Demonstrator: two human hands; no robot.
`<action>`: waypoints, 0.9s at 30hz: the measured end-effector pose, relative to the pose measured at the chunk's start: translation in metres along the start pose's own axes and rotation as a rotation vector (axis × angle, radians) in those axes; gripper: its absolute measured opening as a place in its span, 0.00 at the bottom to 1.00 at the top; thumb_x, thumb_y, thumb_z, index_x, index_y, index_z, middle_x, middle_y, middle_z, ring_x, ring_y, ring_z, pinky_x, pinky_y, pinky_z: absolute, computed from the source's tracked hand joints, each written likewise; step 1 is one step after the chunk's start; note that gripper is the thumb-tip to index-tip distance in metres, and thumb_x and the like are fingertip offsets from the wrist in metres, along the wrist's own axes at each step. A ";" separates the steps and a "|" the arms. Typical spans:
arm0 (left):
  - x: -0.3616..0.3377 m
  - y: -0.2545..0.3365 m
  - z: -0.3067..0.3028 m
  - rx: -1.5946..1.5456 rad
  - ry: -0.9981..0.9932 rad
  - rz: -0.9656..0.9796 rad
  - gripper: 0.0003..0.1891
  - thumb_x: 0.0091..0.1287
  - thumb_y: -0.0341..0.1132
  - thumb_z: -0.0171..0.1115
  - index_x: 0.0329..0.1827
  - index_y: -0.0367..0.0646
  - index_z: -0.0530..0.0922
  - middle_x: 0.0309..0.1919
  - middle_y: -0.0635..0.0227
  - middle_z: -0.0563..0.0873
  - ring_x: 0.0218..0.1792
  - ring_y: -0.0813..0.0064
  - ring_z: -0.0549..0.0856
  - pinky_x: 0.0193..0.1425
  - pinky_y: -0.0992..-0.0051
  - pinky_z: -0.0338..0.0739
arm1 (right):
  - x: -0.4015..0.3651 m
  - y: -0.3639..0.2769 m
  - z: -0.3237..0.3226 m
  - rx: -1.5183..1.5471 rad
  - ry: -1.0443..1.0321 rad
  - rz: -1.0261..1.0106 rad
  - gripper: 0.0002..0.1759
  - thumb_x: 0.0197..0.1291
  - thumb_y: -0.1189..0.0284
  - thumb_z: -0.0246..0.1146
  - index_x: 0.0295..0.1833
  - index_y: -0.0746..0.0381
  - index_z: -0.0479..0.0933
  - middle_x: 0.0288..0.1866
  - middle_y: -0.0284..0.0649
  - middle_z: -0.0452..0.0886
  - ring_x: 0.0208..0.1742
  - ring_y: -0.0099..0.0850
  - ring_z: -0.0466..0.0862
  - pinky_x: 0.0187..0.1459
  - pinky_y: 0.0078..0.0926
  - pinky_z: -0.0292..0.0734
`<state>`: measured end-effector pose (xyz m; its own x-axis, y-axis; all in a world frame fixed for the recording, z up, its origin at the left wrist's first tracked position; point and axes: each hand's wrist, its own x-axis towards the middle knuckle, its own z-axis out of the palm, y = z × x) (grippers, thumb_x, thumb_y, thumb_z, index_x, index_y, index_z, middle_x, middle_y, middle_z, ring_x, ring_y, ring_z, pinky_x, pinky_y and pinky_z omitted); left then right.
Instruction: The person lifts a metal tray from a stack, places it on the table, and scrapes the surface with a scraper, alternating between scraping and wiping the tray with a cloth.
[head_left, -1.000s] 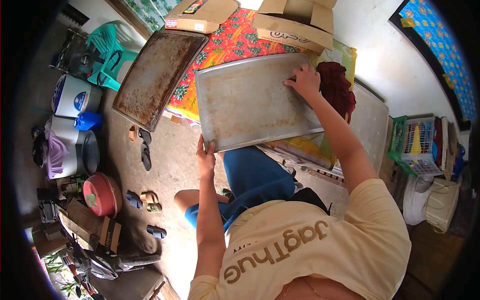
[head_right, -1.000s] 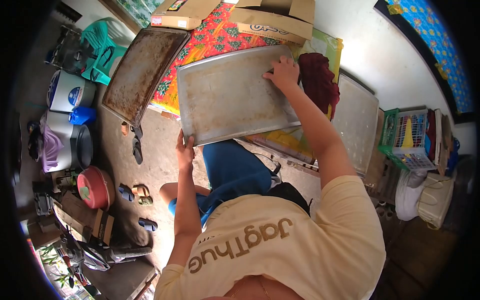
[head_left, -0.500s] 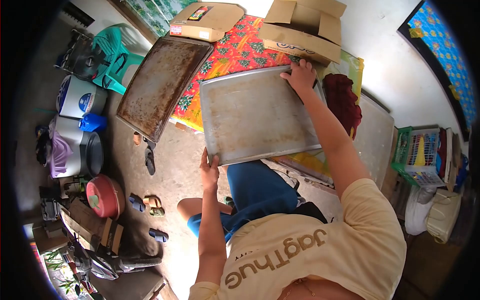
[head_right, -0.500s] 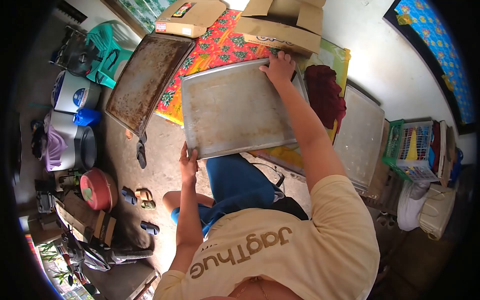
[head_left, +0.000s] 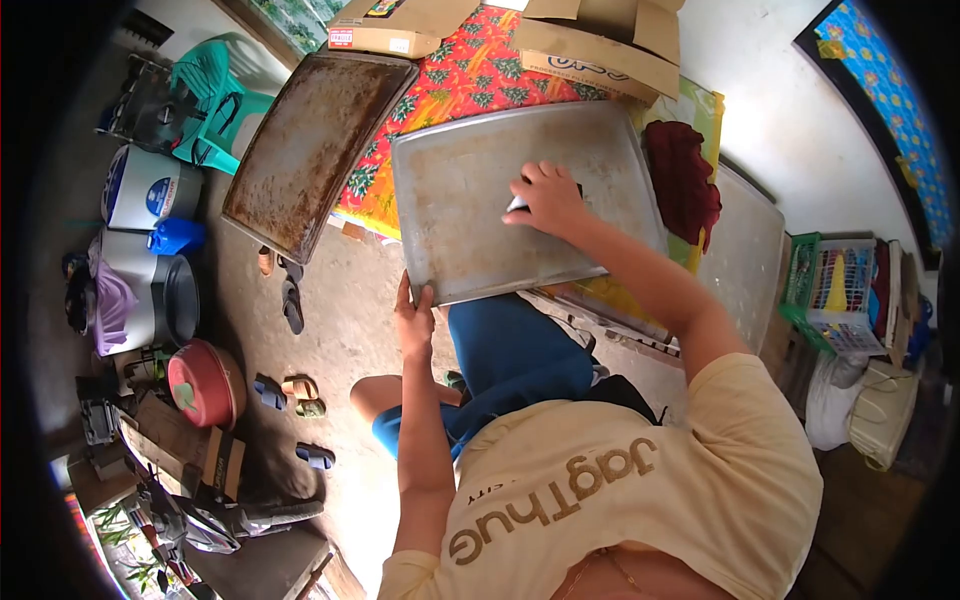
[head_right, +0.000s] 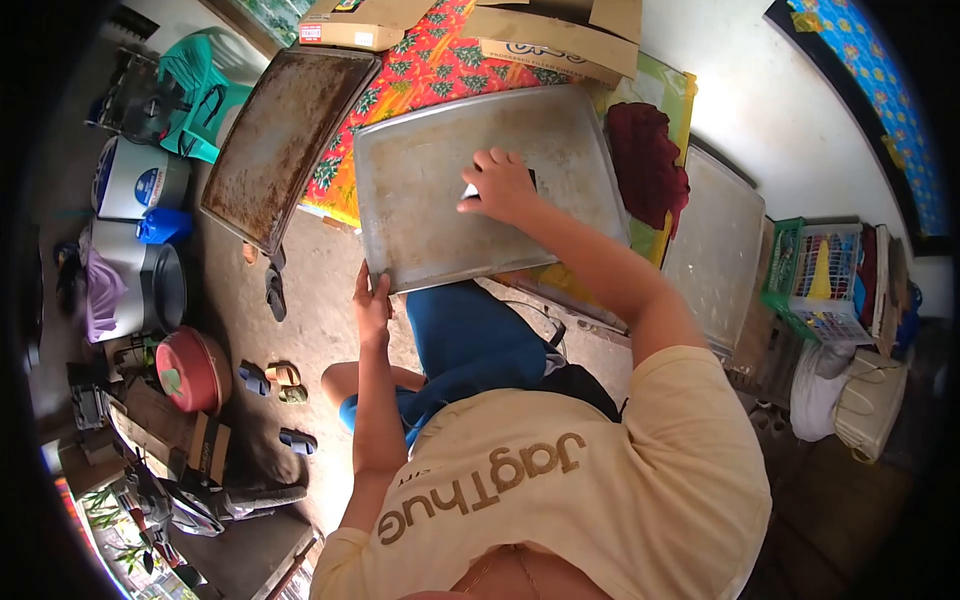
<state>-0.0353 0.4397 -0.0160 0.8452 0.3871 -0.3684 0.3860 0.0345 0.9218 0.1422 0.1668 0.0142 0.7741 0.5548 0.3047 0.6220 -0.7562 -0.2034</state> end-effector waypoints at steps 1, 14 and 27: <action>0.000 0.000 0.000 -0.020 0.000 0.006 0.33 0.72 0.32 0.63 0.78 0.35 0.63 0.39 0.70 0.83 0.21 0.88 0.68 0.24 0.83 0.63 | -0.008 0.000 -0.008 0.006 -0.016 -0.061 0.27 0.45 0.44 0.73 0.42 0.52 0.81 0.48 0.36 0.75 0.54 0.38 0.74 0.51 0.41 0.69; 0.011 -0.021 -0.001 -0.109 -0.013 0.105 0.33 0.71 0.35 0.64 0.78 0.40 0.63 0.25 0.73 0.81 0.14 0.86 0.69 0.17 0.80 0.64 | -0.090 0.036 -0.067 -0.144 -0.077 -0.020 0.26 0.50 0.43 0.70 0.42 0.53 0.78 0.47 0.35 0.74 0.52 0.39 0.74 0.50 0.39 0.69; 0.033 -0.050 -0.008 -0.007 -0.002 0.236 0.33 0.72 0.36 0.64 0.78 0.38 0.63 0.23 0.73 0.79 0.14 0.85 0.68 0.16 0.79 0.63 | -0.053 -0.017 -0.044 -0.076 -0.093 -0.143 0.25 0.44 0.48 0.75 0.44 0.50 0.82 0.47 0.34 0.75 0.54 0.36 0.75 0.51 0.38 0.68</action>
<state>-0.0303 0.4584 -0.0735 0.9125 0.3833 -0.1429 0.1750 -0.0500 0.9833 0.0856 0.1351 0.0428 0.6883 0.6856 0.2369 0.7184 -0.6895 -0.0920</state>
